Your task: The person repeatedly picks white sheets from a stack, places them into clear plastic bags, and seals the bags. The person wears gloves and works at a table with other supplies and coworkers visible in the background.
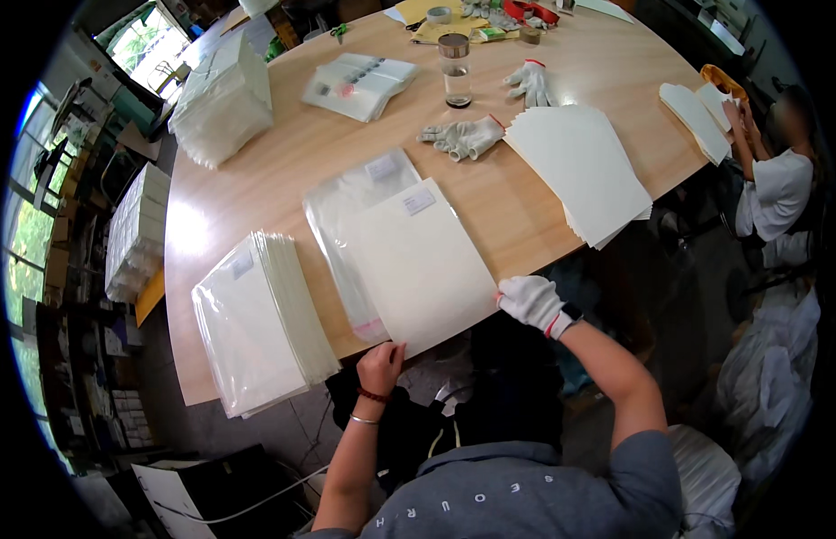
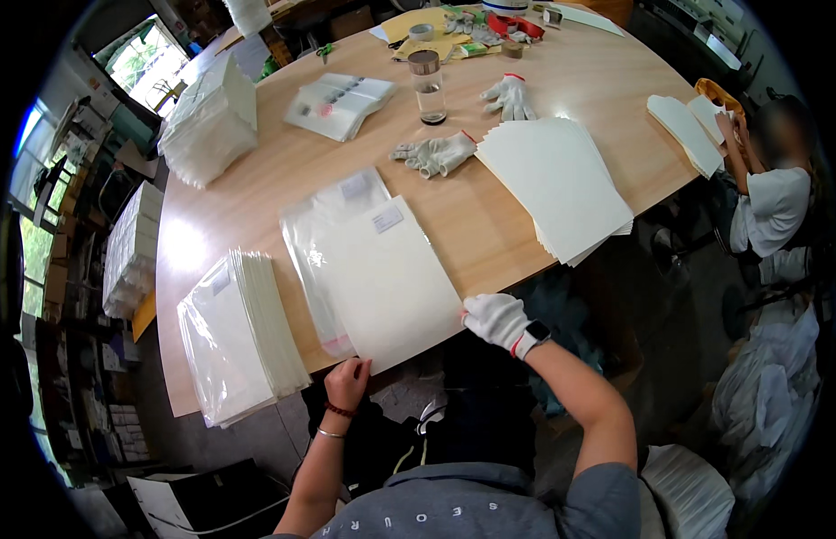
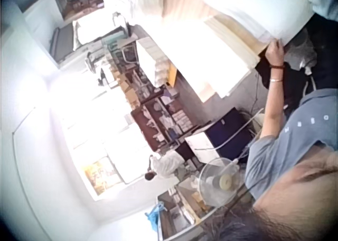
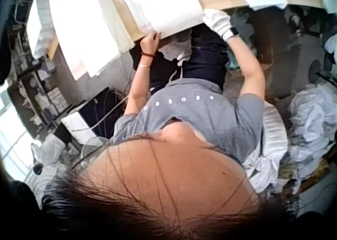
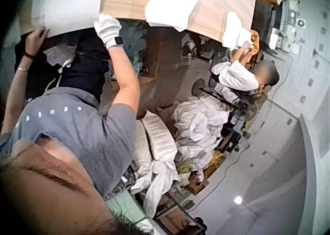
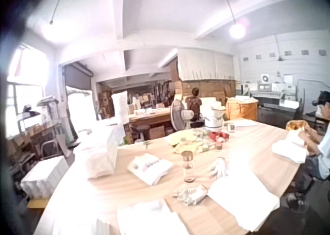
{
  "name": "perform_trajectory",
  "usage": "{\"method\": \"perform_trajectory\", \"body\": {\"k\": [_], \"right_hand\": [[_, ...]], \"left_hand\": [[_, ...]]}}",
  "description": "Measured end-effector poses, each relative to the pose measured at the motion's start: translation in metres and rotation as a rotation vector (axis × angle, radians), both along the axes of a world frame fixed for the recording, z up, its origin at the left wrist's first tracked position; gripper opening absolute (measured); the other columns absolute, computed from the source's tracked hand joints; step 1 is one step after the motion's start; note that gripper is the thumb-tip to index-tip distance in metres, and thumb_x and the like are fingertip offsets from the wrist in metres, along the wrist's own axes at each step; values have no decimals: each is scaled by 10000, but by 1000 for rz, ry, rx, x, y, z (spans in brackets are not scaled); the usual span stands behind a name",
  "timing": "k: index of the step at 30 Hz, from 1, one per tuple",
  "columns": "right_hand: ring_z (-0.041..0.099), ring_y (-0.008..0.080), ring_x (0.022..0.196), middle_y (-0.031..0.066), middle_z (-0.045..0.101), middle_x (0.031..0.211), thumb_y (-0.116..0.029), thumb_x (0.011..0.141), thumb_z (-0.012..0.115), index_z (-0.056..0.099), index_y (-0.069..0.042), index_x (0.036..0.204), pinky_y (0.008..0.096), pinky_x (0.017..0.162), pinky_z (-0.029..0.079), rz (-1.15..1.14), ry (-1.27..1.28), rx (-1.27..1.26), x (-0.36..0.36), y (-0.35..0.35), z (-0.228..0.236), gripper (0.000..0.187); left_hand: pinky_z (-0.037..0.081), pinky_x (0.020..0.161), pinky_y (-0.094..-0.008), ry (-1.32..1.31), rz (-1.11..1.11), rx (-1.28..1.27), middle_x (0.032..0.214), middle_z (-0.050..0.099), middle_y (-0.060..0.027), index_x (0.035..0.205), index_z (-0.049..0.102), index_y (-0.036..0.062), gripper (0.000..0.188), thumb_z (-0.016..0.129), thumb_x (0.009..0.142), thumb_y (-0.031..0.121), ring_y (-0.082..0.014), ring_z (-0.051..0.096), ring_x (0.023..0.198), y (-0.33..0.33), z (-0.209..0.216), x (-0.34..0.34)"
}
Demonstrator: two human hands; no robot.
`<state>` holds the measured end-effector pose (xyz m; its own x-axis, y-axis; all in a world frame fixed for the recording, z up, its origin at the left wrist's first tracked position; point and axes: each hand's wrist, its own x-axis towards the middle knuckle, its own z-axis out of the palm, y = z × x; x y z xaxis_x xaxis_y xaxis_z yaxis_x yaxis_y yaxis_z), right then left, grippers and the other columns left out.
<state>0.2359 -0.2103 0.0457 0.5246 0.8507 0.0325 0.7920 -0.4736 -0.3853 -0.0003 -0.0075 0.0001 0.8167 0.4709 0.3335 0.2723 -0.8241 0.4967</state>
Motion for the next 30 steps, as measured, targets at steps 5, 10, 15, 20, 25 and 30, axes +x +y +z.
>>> {"method": "perform_trajectory", "body": {"k": [5, 10, 15, 20, 25, 30], "right_hand": [[568, 238, 522, 105, 572, 608, -210, 781, 531, 525, -37, 784, 339, 511, 461, -401, 224, 138, -20, 2, -17, 173], [500, 78, 519, 15, 521, 630, -67, 789, 543, 478, -4, 1060, 259, 479, 433, -476, 944, 441, -32, 0, -12, 286], [499, 87, 624, 35, 543, 764, -1, 776, 501, 527, 7, 1060, 228, 580, 428, -152, 741, 524, -64, 6, -25, 285], [539, 140, 635, 101, 560, 741, -55, 787, 526, 563, 23, 976, 273, 570, 441, 100, 790, 668, -127, 112, 17, 208], [586, 304, 775, 206, 595, 833, -187, 795, 532, 594, 22, 904, 362, 675, 455, 379, 757, 687, -188, 220, 53, 244], [581, 327, 722, 170, 606, 780, -268, 797, 515, 633, -45, 883, 376, 644, 463, 479, 502, 376, -194, 234, 60, 266]], "left_hand": [[411, 446, -291, 113, 366, -657, 548, 537, -58, 703, 544, 40, 296, 562, 828, 308, -181, 577, 529, -5, -9, -13], [402, 460, -191, -98, 336, -1535, 745, 545, 9, 1019, 484, 46, 302, 533, 854, 293, -113, 562, 576, -12, 6, -11], [408, 464, -194, -185, 40, -1086, 727, 525, -8, 964, 484, 24, 158, 545, 843, 106, -52, 485, 586, 11, 77, -29], [344, 558, -191, -339, 172, -780, 710, 445, 34, 860, 519, 39, 30, 519, 831, 32, -39, 409, 666, 87, 127, -132], [377, 853, -279, -276, 491, -468, 1086, 532, -126, 978, 531, 14, 191, 516, 794, 65, -206, 503, 985, 190, 91, -241], [231, 976, -497, 260, 812, -9, 1371, 261, -173, 1266, 348, 58, 523, 501, 767, 87, -323, 243, 1271, 188, 66, -229]]}}
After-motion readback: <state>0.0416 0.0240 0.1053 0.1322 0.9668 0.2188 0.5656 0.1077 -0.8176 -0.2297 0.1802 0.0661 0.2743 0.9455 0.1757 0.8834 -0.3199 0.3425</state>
